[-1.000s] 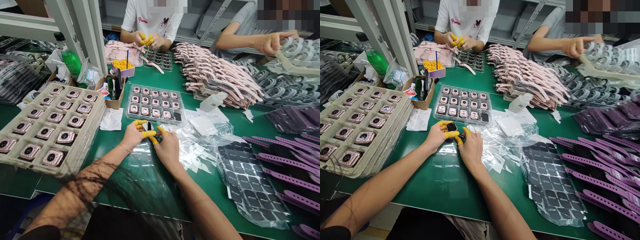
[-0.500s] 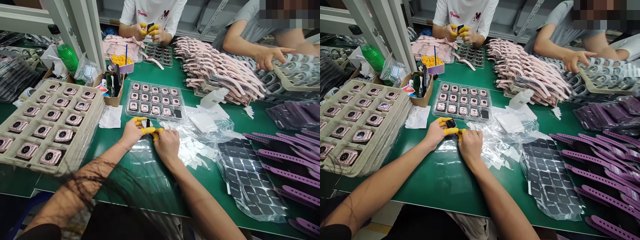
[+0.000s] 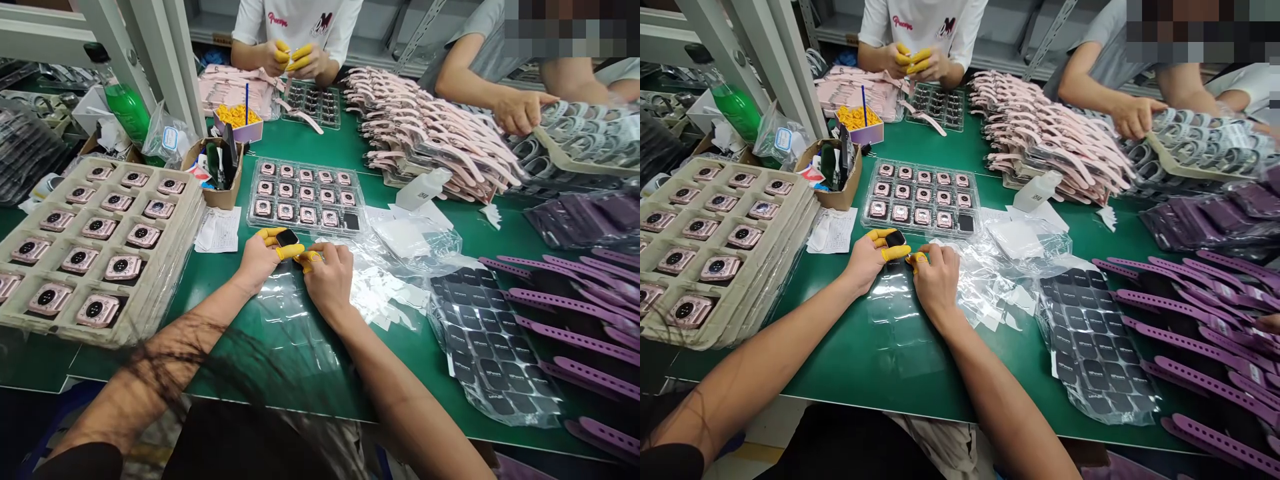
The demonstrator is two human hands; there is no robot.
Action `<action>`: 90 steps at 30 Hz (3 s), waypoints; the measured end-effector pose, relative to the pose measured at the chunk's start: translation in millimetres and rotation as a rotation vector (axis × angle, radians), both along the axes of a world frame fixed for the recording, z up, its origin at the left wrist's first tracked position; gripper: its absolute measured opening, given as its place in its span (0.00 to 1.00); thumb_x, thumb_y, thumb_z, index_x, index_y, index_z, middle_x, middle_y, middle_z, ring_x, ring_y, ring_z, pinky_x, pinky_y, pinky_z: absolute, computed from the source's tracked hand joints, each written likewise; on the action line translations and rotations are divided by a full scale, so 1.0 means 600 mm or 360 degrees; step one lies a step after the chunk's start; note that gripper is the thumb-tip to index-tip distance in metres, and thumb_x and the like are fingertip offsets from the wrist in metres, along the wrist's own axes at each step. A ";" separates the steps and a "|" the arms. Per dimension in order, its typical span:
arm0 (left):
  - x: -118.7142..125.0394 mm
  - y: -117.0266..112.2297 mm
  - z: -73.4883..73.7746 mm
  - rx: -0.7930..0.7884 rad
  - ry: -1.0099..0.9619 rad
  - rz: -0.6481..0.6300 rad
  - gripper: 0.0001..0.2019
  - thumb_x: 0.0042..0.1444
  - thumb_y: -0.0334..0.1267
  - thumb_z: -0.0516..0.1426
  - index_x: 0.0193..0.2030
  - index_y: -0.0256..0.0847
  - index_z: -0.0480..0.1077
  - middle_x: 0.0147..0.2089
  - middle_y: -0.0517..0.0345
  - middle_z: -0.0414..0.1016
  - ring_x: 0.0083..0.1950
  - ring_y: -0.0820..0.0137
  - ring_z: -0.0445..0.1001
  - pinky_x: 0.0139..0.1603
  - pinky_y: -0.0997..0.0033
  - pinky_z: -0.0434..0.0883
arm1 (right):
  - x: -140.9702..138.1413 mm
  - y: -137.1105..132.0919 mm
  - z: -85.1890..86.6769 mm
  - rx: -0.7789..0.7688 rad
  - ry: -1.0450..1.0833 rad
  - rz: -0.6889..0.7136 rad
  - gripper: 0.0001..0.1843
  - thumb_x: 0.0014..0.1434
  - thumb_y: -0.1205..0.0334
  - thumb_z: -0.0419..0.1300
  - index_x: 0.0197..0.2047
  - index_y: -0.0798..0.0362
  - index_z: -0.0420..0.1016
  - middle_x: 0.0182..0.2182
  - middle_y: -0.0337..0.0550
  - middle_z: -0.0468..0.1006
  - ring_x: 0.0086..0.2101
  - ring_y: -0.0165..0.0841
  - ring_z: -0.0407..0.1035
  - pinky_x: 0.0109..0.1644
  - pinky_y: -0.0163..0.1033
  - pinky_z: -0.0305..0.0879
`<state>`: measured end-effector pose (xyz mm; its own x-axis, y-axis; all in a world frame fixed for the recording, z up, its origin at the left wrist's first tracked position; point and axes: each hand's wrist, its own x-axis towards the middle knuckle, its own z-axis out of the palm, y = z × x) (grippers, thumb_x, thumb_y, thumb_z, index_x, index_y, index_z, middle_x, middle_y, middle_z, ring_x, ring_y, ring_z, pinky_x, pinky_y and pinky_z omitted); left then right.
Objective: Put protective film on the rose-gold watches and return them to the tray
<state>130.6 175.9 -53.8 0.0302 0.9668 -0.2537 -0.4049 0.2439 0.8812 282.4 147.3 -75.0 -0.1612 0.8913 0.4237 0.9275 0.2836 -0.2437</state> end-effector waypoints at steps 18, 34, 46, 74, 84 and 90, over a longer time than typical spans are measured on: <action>0.011 -0.026 0.001 0.0445 0.1161 -0.0559 0.27 0.41 0.37 0.71 0.52 0.40 0.78 0.31 0.58 0.78 0.32 0.68 0.74 0.38 0.69 0.69 | 0.055 -0.004 0.039 -0.0835 0.2052 -0.0116 0.23 0.41 0.44 0.74 0.33 0.49 0.75 0.27 0.37 0.76 0.28 0.31 0.69 0.36 0.41 0.68; 0.022 -0.027 0.001 0.0760 0.1678 -0.0730 0.24 0.44 0.43 0.70 0.49 0.41 0.78 0.29 0.59 0.77 0.34 0.64 0.72 0.39 0.67 0.65 | 0.033 -0.021 0.017 -0.0826 0.2049 -0.0297 0.20 0.47 0.46 0.72 0.34 0.52 0.75 0.31 0.40 0.79 0.33 0.33 0.73 0.38 0.40 0.68; 0.020 -0.028 0.011 0.0688 0.1731 -0.0763 0.23 0.45 0.43 0.69 0.49 0.45 0.77 0.31 0.64 0.78 0.37 0.67 0.74 0.40 0.69 0.69 | 0.035 -0.026 0.012 -0.0813 0.1974 -0.0243 0.18 0.51 0.46 0.70 0.34 0.51 0.76 0.31 0.38 0.79 0.32 0.32 0.73 0.38 0.39 0.68; 0.021 -0.029 0.007 0.0699 0.1705 -0.0761 0.23 0.45 0.43 0.69 0.50 0.45 0.77 0.30 0.63 0.78 0.37 0.66 0.73 0.39 0.68 0.69 | 0.030 -0.029 0.011 -0.0761 0.1939 -0.0303 0.17 0.52 0.46 0.69 0.34 0.51 0.75 0.30 0.38 0.78 0.32 0.33 0.73 0.38 0.40 0.69; 0.022 -0.030 0.008 0.0702 0.1748 -0.0727 0.25 0.44 0.44 0.70 0.51 0.44 0.77 0.29 0.64 0.78 0.37 0.66 0.74 0.41 0.68 0.70 | 0.030 -0.029 0.009 -0.0742 0.1904 -0.0296 0.15 0.53 0.49 0.69 0.35 0.50 0.74 0.30 0.37 0.78 0.33 0.32 0.72 0.38 0.40 0.69; 0.020 -0.029 0.011 0.0674 0.1663 -0.0763 0.24 0.44 0.42 0.70 0.50 0.45 0.77 0.29 0.65 0.78 0.35 0.68 0.74 0.41 0.69 0.70 | 0.028 -0.028 0.011 -0.0729 0.1869 -0.0289 0.17 0.53 0.46 0.69 0.35 0.51 0.74 0.31 0.38 0.77 0.32 0.32 0.72 0.39 0.40 0.68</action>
<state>142.8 158.7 -47.3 0.3762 0.9258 -0.0374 0.5965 -0.2112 0.7743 299.4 130.7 -68.2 0.2396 0.9631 -0.1226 0.1050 -0.1513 -0.9829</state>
